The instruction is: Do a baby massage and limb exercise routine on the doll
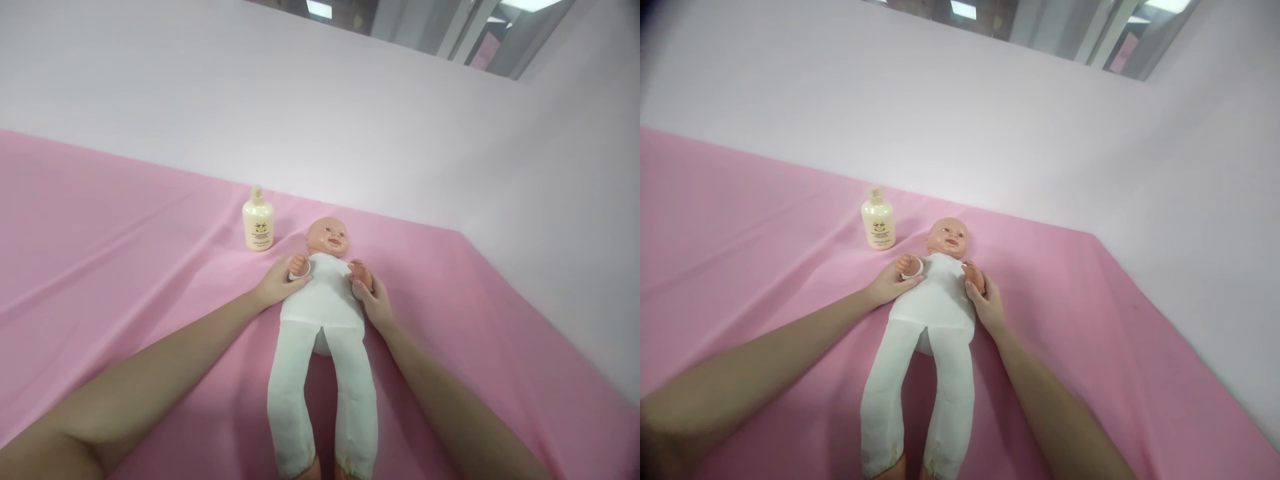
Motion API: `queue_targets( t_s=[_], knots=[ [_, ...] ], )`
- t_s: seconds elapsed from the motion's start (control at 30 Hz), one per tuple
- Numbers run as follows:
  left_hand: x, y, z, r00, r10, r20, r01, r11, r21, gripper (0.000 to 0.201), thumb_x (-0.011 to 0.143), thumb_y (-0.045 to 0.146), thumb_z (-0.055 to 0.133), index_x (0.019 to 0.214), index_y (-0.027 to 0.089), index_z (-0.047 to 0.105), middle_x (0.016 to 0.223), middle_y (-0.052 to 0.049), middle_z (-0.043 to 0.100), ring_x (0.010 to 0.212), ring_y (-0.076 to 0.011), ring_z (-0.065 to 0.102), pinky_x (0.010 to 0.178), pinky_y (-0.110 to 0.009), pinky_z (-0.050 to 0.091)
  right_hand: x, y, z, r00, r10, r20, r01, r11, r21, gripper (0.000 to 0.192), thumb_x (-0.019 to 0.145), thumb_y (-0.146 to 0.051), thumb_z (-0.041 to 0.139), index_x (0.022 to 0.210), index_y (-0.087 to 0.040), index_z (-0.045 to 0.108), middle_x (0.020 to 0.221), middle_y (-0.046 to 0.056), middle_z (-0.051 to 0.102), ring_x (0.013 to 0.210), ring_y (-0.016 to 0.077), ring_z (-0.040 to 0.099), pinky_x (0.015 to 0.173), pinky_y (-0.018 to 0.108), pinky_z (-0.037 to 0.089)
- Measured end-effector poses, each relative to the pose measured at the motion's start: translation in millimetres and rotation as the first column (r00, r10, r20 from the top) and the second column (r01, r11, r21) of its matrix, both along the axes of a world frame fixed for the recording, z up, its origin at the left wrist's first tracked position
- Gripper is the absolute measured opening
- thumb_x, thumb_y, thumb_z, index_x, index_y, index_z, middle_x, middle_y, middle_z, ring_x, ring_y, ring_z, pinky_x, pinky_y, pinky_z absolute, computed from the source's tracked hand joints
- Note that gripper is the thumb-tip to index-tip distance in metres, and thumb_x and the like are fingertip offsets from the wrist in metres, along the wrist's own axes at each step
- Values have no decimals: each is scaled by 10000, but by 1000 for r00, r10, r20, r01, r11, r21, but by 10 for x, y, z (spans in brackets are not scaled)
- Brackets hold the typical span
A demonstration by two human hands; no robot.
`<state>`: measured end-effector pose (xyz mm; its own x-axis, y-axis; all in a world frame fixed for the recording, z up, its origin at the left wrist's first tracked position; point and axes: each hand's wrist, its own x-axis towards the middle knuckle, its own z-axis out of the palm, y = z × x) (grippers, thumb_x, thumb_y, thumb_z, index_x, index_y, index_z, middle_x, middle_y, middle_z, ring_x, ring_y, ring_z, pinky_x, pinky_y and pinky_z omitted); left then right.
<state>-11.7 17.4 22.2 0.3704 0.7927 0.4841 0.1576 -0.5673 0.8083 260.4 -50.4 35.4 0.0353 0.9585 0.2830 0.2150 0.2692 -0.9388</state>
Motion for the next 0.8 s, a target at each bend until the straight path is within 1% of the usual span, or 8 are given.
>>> queue_targets(
  t_s=[0.23,0.37,0.47,0.67,0.8],
  knots=[
    [-13,29,-48,1000,-2,-30,2,1000,14,213,927,395,708,992,198,658,978,-63,709,922,-226,660,902,-395,550,2,-3,-5,1000,-10,9,10,1000,-2,575,898,-602,718,1345,-241,694,1403,84,724,1407,348,600,1152,462,518],
    [-10,25,-33,999,5,-36,-4,1000,19,208,924,392,709,951,197,645,895,-42,679,860,-212,640,859,-380,549,1,-4,0,1000,-10,10,10,1000,-2,587,898,-600,714,1358,-237,685,1457,82,691,1434,350,576,1161,469,514],
    [-4,15,-7,999,11,-33,-10,1000,22,236,912,414,728,908,197,635,828,-22,648,804,-199,620,833,-371,544,-2,-7,8,1000,-9,7,9,1000,-10,591,901,-597,712,1365,-231,680,1443,90,700,1428,351,583,1160,471,516],
    [10,-5,36,1000,-1,-11,1,1000,26,267,898,440,749,921,202,630,819,-19,645,794,-196,615,813,-363,538,-8,-12,23,1000,-2,6,2,1000,6,584,906,-585,712,1370,-234,675,1479,91,676,1433,349,580,1184,479,495],
    [14,-4,34,1000,6,-14,-6,1000,21,275,894,444,752,903,203,618,821,-18,641,798,-195,614,798,-355,533,-13,-8,26,1000,-8,10,8,1000,-1,602,894,-606,712,1368,-236,677,1458,95,691,1410,352,601,1168,486,509]
  ],
)
